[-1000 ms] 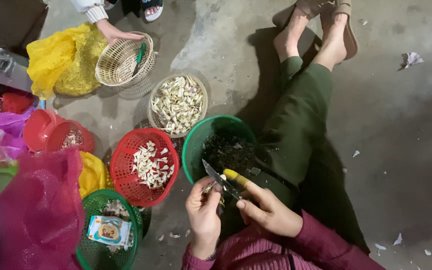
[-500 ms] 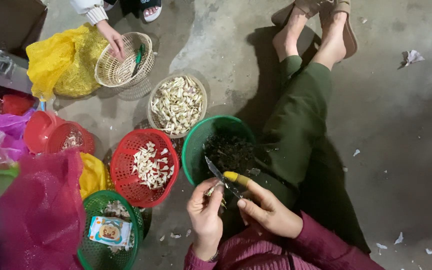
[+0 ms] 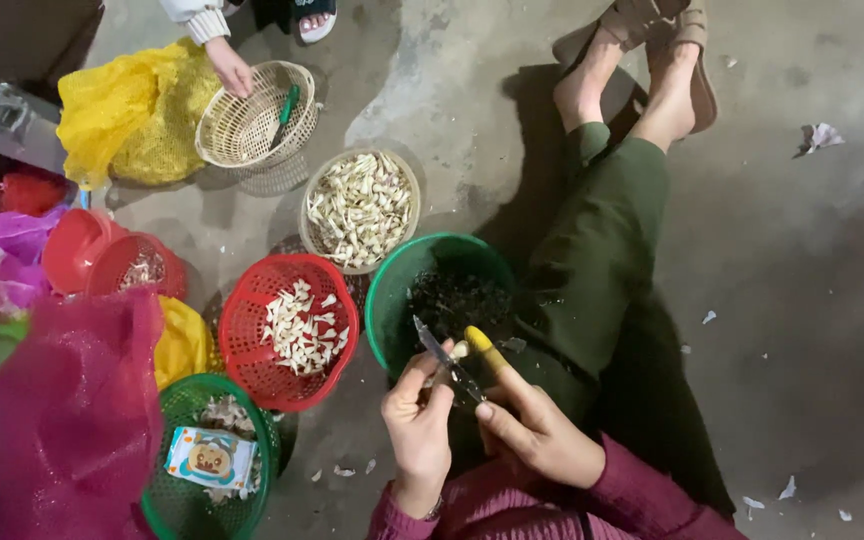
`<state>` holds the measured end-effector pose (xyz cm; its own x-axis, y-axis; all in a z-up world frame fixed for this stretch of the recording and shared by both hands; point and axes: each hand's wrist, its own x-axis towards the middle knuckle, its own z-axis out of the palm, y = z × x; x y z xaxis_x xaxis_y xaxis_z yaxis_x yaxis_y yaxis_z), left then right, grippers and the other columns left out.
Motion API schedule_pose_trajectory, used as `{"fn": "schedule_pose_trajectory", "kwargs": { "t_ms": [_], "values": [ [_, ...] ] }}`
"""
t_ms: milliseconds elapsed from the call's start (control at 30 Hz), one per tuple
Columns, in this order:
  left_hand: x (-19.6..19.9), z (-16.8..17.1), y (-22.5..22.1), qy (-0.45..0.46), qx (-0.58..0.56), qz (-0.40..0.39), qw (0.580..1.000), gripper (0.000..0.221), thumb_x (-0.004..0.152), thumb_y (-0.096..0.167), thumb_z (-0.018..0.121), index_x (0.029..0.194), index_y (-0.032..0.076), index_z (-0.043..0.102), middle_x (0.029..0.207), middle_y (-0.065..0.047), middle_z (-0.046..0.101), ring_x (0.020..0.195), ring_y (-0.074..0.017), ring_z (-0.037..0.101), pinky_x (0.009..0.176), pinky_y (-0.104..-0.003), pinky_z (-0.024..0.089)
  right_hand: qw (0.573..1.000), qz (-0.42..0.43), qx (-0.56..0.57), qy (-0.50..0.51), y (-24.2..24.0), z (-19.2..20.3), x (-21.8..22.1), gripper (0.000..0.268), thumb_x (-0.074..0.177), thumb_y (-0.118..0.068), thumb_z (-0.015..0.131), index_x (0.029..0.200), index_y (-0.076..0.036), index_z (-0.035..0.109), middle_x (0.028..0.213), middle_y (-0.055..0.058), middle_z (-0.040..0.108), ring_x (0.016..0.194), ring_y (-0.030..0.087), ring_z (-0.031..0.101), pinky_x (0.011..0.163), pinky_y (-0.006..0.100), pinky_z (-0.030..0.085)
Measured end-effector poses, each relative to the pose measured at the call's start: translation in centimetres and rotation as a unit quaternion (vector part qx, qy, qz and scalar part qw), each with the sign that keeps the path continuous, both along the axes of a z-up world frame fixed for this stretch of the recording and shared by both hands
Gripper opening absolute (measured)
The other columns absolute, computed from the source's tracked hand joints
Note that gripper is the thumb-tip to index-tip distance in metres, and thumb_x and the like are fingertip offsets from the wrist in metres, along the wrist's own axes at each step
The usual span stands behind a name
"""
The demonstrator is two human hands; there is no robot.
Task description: Trimming and peeling garlic cloves using a small knife while sitting on the floor
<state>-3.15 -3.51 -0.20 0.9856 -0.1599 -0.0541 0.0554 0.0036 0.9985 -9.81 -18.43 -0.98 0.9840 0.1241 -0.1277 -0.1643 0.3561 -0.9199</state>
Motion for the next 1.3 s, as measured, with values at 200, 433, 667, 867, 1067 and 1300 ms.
{"fn": "schedule_pose_trajectory", "kwargs": {
  "t_ms": [200, 433, 667, 867, 1067, 1300],
  "values": [
    [-0.6, 2.1, -0.1, -0.007, 0.068, -0.021, 0.997, 0.033, 0.091, -0.005, 0.065, 0.121, -0.002, 0.076, 0.105, -0.001, 0.075, 0.069, -0.0061, 0.052, 0.06, -0.019, 0.042, 1.0, -0.022, 0.014, -0.015, 0.2, -0.2, 0.1, 0.072, 0.101, -0.004, 0.053, 0.165, -0.011, 0.02, 0.076, 0.005, 0.063, 0.061, 0.011, 0.053, 0.054, 0.024, 0.045],
    [-0.4, 1.3, 0.0, -0.154, 0.13, 0.022, 0.979, 0.027, 0.088, -0.007, 0.068, 0.113, -0.001, 0.076, 0.106, -0.008, 0.077, 0.065, -0.007, 0.058, 0.053, -0.019, 0.046, 0.987, -0.014, 0.139, 0.081, -0.5, -1.3, -0.2, 0.061, 0.104, -0.013, 0.048, 0.163, -0.017, 0.032, 0.068, 0.007, 0.064, 0.039, 0.009, 0.044, 0.035, 0.019, 0.032],
    [-0.1, -1.8, 0.7, 0.041, 0.024, 0.023, 0.999, 0.039, 0.086, -0.008, 0.056, 0.121, -0.004, 0.074, 0.111, -0.009, 0.079, 0.083, -0.0116, 0.065, 0.073, -0.021, 0.048, 0.999, -0.015, 0.033, 0.016, -0.4, -0.7, 0.5, 0.068, 0.101, -0.008, 0.053, 0.164, -0.013, 0.026, 0.081, 0.004, 0.065, 0.064, 0.011, 0.054, 0.057, 0.022, 0.046],
    [5.7, -10.7, 6.8, 0.24, -0.242, 0.075, 0.937, 0.035, 0.101, 0.017, 0.057, 0.131, 0.0, 0.062, 0.108, -0.013, 0.067, 0.085, -0.0153, 0.058, 0.072, -0.026, 0.046, 0.989, -0.088, 0.11, 0.037, -3.5, 0.2, -0.2, 0.068, 0.102, -0.014, 0.047, 0.165, -0.015, 0.021, 0.067, 0.006, 0.06, 0.046, 0.01, 0.042, 0.038, 0.021, 0.034],
    [10.1, -16.9, 11.6, 0.238, -0.166, 0.128, 0.948, 0.027, 0.093, -0.002, 0.051, 0.116, 0.003, 0.066, 0.103, -0.013, 0.069, 0.083, -0.0178, 0.06, 0.069, -0.027, 0.048, 0.985, -0.101, 0.14, 0.029, -3.8, -0.6, 1.1, 0.067, 0.104, -0.021, 0.048, 0.165, -0.012, 0.021, 0.068, 0.007, 0.055, 0.05, 0.011, 0.042, 0.034, 0.02, 0.033],
    [14.9, -27.3, 7.7, -0.047, 0.456, -0.071, 0.886, 0.028, 0.083, 0.019, 0.069, 0.109, 0.009, 0.076, 0.1, -0.011, 0.078, 0.08, -0.0354, 0.071, 0.073, -0.04, 0.056, 0.99, -0.067, 0.067, 0.104, -2.4, -4.9, 2.8, 0.067, 0.102, -0.019, 0.049, 0.164, -0.015, 0.025, 0.068, 0.008, 0.057, 0.05, 0.013, 0.047, 0.033, 0.022, 0.038]
  ]
}}
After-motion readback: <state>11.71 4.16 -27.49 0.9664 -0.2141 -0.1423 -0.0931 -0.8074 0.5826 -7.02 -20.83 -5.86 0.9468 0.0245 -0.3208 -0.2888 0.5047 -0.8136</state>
